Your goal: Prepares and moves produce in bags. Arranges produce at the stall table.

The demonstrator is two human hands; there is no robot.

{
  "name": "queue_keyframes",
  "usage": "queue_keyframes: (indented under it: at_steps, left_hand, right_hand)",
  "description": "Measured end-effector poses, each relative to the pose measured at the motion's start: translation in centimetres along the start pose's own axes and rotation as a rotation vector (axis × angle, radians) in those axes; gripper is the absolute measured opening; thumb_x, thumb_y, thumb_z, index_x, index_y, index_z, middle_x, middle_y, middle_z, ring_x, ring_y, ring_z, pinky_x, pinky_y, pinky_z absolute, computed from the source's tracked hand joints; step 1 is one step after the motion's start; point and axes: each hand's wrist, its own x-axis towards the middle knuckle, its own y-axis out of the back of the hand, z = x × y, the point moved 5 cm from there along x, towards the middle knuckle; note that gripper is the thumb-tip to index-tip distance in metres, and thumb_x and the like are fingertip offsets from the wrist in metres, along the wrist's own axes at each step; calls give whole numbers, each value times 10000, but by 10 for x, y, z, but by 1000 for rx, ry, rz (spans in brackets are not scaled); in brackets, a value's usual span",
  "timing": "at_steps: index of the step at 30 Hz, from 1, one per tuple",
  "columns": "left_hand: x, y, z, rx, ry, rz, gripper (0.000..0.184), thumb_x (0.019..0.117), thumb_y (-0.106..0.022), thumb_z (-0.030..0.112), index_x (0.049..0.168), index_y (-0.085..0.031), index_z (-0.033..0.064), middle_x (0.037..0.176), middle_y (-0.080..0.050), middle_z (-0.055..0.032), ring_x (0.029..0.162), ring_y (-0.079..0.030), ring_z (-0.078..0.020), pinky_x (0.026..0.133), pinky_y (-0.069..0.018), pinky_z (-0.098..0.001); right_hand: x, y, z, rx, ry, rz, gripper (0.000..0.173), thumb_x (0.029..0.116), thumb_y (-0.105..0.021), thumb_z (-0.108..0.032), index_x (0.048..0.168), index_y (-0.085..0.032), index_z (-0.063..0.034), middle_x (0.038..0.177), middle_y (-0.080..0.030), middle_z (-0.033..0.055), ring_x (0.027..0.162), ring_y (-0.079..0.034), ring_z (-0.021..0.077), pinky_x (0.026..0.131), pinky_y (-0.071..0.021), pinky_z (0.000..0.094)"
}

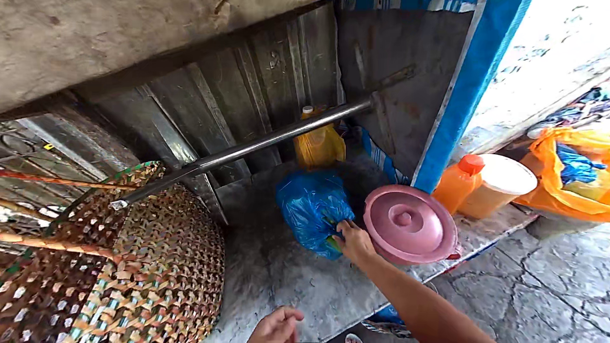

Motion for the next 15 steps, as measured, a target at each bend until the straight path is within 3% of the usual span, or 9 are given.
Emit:
queue_keyframes:
  at_steps: [3,5,7,9,11,15]
  left_hand:
    - [44,-26,28,110,-3,19,267,1033,-519,128,1242,-603,-16,864,-685,-28,758,-677,-133,768,-590,-339]
    - [79,-38,47,259,-4,56,370,1024,-543,133,1375,-546,15,888,-676,-55,774,-674,-150,775,-584,-347]
    - [115,-50,63,477,6,38,491,1029,-525,137,1513,-454,90,1010,-686,-120,877,-689,-216,838,-580,-407]
    - [145,-61,71,685,24,-31,562,1030,-511,118,1576,-376,131,1216,-662,-189,1019,-689,-293,916,-564,-478]
    - [166,-71,70,822,52,-74,538,1029,-520,111,1554,-403,112,1332,-628,-196,1088,-682,-310,957,-547,-490]
    - [184,-75,70,884,92,-38,358,1047,-480,116,1385,-554,26,1150,-689,-172,993,-698,-275,922,-555,-455]
  right_hand:
    - [-5,-1,3,63,98,112,290,1007,-593,-238,1094,-698,18,1156,-685,218,1007,-706,355,889,-571,496]
    - [-12,2,2,80,138,102,267,1001,-600,-205,1065,-702,34,1137,-693,216,997,-709,356,886,-572,498]
    - [-18,2,2,84,181,87,233,985,-601,-171,1034,-696,36,1117,-695,209,969,-711,352,853,-576,504]
    - [-23,0,1,112,229,129,192,959,-619,-135,983,-693,40,1058,-700,208,911,-716,352,804,-586,510]
    - [-27,-1,1,144,273,215,153,932,-636,-103,926,-693,39,990,-705,198,849,-722,339,757,-598,498]
    - [-27,1,4,150,182,169,184,941,-646,-152,964,-687,26,1028,-708,189,893,-723,320,806,-593,471]
